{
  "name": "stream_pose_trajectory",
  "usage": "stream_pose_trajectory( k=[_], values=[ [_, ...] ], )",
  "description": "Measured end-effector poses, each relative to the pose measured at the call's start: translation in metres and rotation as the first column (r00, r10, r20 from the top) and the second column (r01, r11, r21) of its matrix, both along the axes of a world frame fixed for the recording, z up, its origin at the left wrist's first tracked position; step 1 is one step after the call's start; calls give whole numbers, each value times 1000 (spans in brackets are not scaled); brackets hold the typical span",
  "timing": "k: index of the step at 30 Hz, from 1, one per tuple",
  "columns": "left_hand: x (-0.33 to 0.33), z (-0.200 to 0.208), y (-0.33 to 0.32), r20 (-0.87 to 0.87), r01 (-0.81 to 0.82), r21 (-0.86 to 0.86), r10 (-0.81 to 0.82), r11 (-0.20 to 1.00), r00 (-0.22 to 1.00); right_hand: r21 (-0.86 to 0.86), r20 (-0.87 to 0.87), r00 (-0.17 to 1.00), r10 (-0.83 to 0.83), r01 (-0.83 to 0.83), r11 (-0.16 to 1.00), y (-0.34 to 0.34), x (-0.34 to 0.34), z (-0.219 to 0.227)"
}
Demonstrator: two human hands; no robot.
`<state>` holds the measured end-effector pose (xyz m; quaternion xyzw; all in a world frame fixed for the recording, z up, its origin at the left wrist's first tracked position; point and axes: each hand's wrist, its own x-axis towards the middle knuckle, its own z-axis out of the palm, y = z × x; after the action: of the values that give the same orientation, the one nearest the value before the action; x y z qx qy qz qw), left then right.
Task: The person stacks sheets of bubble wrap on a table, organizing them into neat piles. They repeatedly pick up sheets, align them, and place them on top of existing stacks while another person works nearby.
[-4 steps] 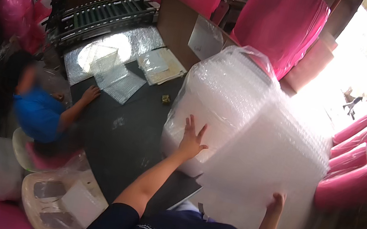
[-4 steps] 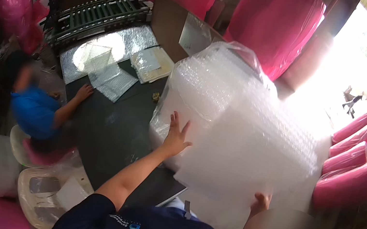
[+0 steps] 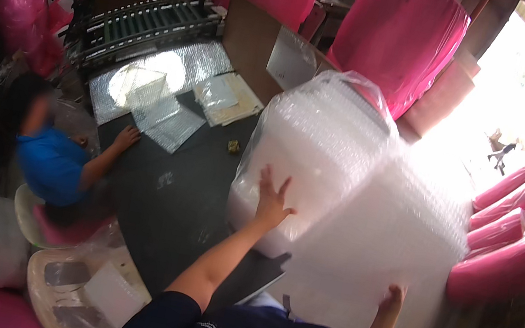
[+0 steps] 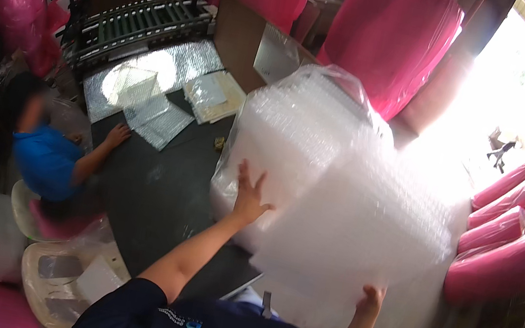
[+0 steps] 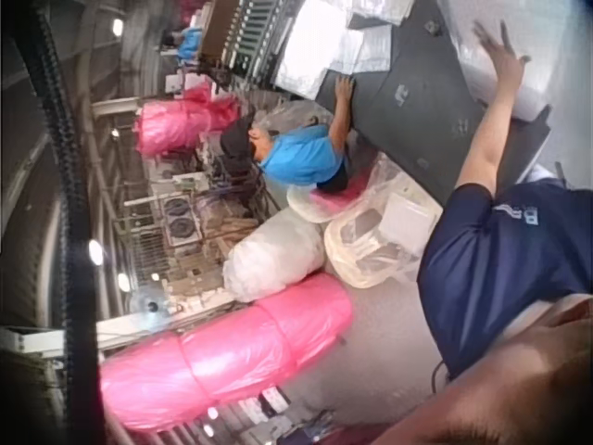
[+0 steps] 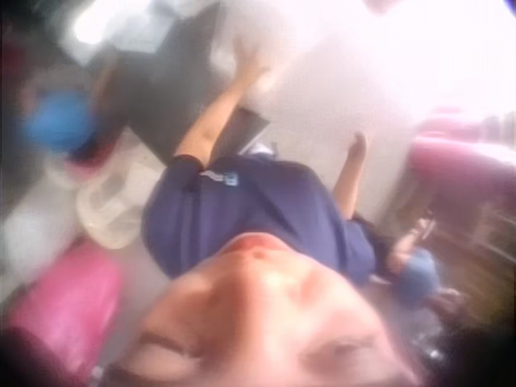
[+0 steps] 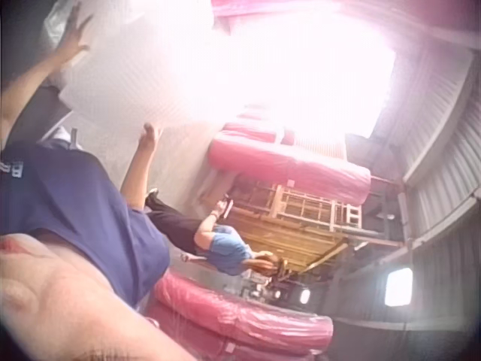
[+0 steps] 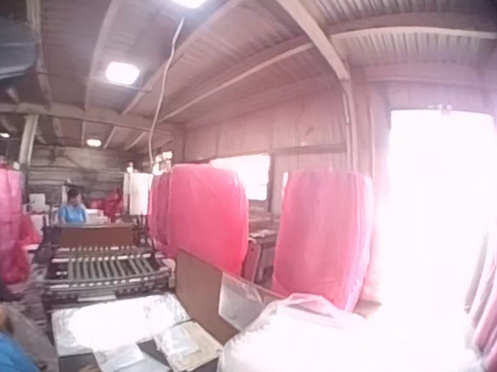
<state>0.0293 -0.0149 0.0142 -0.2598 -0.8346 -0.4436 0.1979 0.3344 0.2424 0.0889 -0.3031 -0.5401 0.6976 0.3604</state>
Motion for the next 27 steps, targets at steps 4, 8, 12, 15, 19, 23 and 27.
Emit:
stream_pose_trajectory(
  k=[4, 8, 12, 15, 19, 23, 27],
  values=[
    [-50, -35, 33, -639, -333, -285, 81, 899, 765, -9, -126, 991, 45, -46, 999, -11, 1, 0],
    [-74, 27, 53, -925, -174, 104, 160, 979, 344, -109, 26, 993, -113, 115, 987, 43, 35, -22],
    [-85, 53, 21, -666, 40, -317, -252, 948, 702, 23, 83, 993, 81, -84, 996, 60, 3, 39],
    [-84, 21, 1, -394, 209, -587, -501, 782, 770, 196, 221, 909, 353, -396, 897, 38, -64, 125],
    [-22, 23, 2, -208, 425, -276, -485, 862, 849, 455, 666, 693, 277, -672, 585, -12, -150, 216],
    [16, 23, -34, -274, 64, -760, -408, 647, 871, 619, 764, 611, -206, -785, -28, -46, -217, 245],
    [65, 97, -44, 59, 203, -870, -313, 449, 948, 467, 777, 521, -352, -853, -233, -105, -295, 250]
  ],
)
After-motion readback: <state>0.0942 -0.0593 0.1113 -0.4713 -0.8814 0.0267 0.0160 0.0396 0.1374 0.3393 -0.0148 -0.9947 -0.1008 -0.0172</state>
